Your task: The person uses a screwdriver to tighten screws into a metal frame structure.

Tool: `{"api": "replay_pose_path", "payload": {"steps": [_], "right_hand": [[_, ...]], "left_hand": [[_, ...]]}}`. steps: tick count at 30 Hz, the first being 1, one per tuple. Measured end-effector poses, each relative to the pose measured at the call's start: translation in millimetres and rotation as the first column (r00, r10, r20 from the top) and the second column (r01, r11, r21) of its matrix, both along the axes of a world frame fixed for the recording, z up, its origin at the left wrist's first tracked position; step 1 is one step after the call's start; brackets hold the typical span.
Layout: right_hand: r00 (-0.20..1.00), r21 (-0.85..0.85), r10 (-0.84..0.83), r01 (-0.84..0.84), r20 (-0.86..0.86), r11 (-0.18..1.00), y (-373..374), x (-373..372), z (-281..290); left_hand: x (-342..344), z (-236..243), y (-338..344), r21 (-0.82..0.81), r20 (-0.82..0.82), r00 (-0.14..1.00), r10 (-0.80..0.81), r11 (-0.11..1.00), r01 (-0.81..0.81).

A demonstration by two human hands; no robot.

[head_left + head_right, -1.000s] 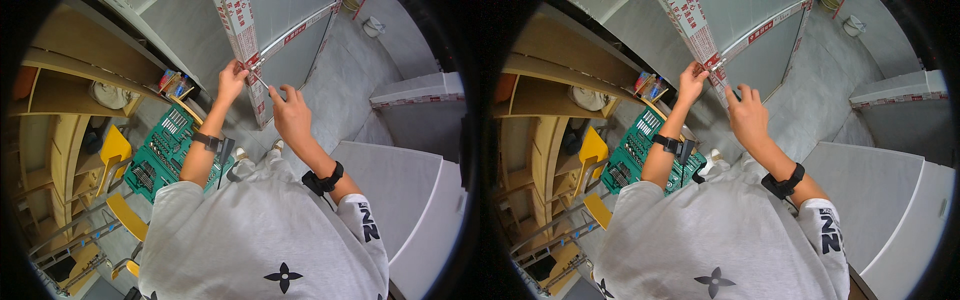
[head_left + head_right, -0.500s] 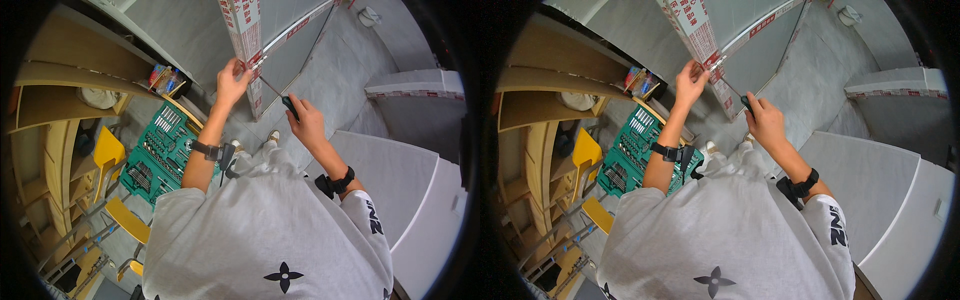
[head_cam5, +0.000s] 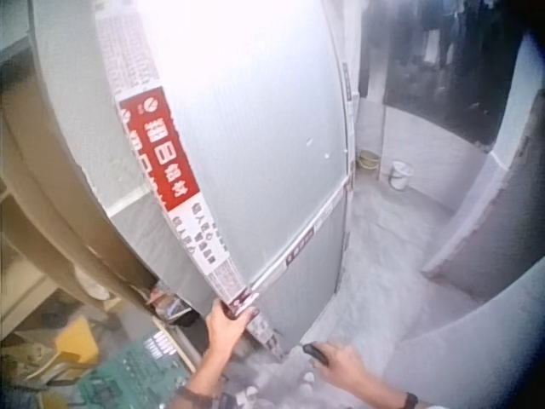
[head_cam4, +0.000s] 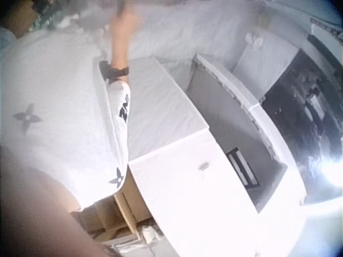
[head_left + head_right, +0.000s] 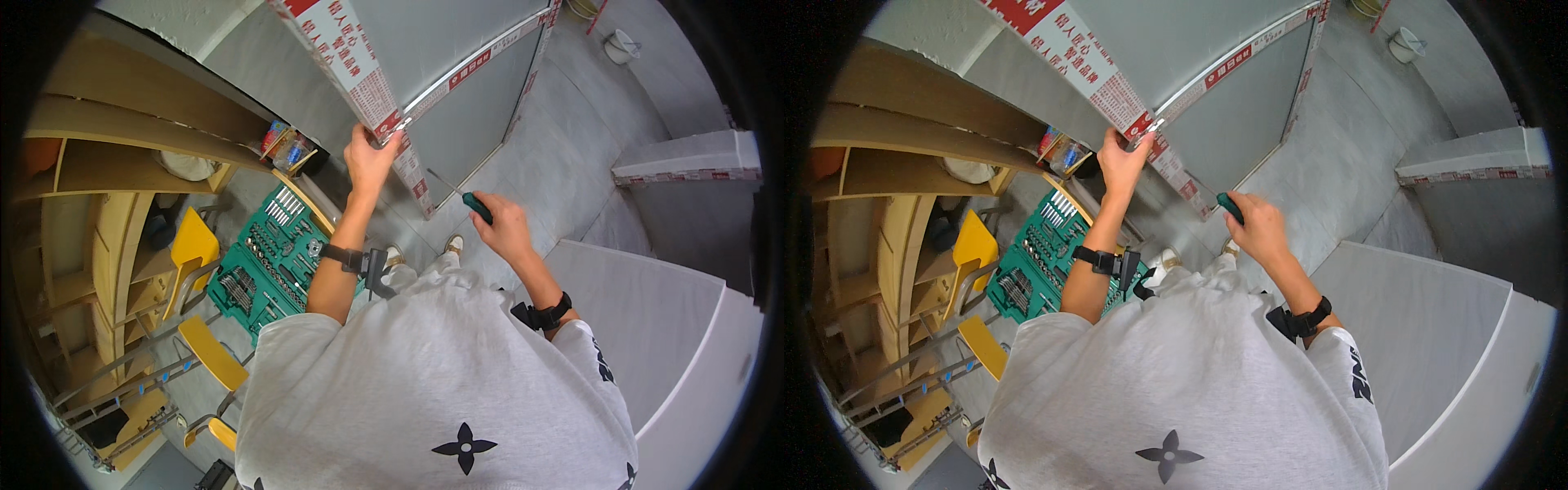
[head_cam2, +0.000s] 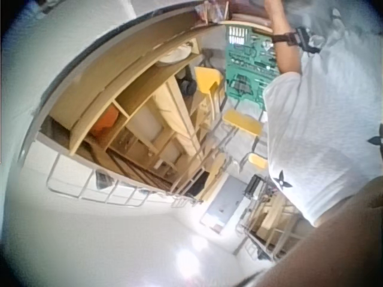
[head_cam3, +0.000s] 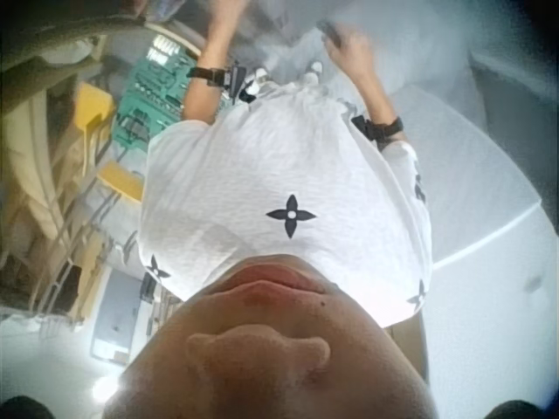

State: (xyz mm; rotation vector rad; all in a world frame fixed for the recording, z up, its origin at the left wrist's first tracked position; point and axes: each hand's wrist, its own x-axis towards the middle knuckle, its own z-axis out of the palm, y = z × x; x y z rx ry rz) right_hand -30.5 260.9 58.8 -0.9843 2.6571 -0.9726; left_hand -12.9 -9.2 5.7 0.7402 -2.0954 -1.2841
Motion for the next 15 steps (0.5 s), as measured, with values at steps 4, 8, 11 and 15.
{"api": "replay_pose_path", "payload": {"steps": [4, 8, 11, 15], "right_hand": [[0.996, -0.027, 0.065, -0.064, 0.067, 0.998, 24, -9, -2], [0.993, -0.047, 0.077, -0.073, 0.092, 0.996, 58, -24, -13], [0.991, -0.050, 0.084, -0.079, 0.100, 0.996, 78, -32, -16], [0.992, -0.094, 0.099, -0.092, 0.079, 0.991, 104, -37, -32]], "left_hand": [[-1, -4, 2, -0.012, -0.010, 0.996, 0.087, 0.996, -0.087], [-2, 9, 12, -0.060, 0.021, 0.994, 0.110, 0.992, -0.108], [-6, 14, 16, -0.096, 0.046, 0.989, 0.144, 0.986, -0.139], [-13, 14, 31, -0.152, 0.099, 0.948, 0.304, 0.946, -0.288]]}}
